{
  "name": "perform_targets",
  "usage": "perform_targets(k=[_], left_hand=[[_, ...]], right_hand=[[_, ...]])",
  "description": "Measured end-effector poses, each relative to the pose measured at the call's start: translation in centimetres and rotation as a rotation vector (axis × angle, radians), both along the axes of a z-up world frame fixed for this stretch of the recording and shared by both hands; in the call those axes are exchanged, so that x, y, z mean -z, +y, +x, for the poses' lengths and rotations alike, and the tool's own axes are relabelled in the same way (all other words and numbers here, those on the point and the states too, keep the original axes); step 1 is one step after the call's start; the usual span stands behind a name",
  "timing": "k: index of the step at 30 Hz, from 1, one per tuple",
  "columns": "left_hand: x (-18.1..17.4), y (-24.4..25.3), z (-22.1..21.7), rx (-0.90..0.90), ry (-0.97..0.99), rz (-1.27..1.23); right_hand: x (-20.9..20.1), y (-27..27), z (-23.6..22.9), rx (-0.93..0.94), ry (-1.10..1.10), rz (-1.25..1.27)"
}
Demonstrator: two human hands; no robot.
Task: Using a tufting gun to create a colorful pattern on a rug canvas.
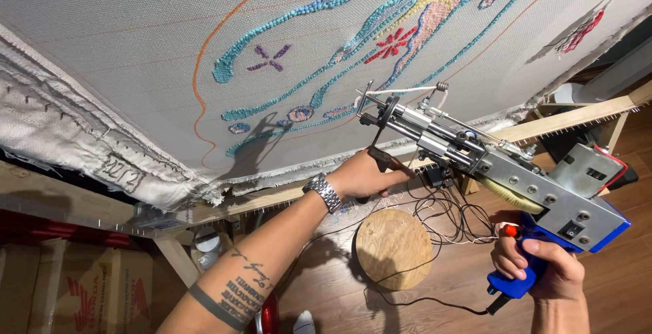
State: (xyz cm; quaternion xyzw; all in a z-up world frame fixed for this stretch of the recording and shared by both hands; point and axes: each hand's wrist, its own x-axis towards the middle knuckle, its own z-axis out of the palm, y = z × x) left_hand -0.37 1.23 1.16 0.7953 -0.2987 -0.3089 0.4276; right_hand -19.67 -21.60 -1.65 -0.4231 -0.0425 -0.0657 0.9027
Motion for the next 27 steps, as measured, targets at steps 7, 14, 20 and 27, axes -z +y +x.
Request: perform_targets(k=[7,14,20,27], left_hand=[[0.0,0.1,0.1,-0.01,0.1,-0.06],[-0.9,0.2,0.3,-0.049,0.15,-0.172],[-2.3,0.4,0.7,-0.304,0.141,-0.164],[-1.9,1.3,1.9,-0.355,0.157,-0.206]], right_hand=[[0.1,0.4,0.0,0.021,-0.012,0.018],[-0.9,2.5,-0.1,0.161,0.038,-0.167],[-1.7,5.3,0.4,0.349,0.114,-0.232],[-2.1,6.9,1.7,0.36,0.13,-0.198]])
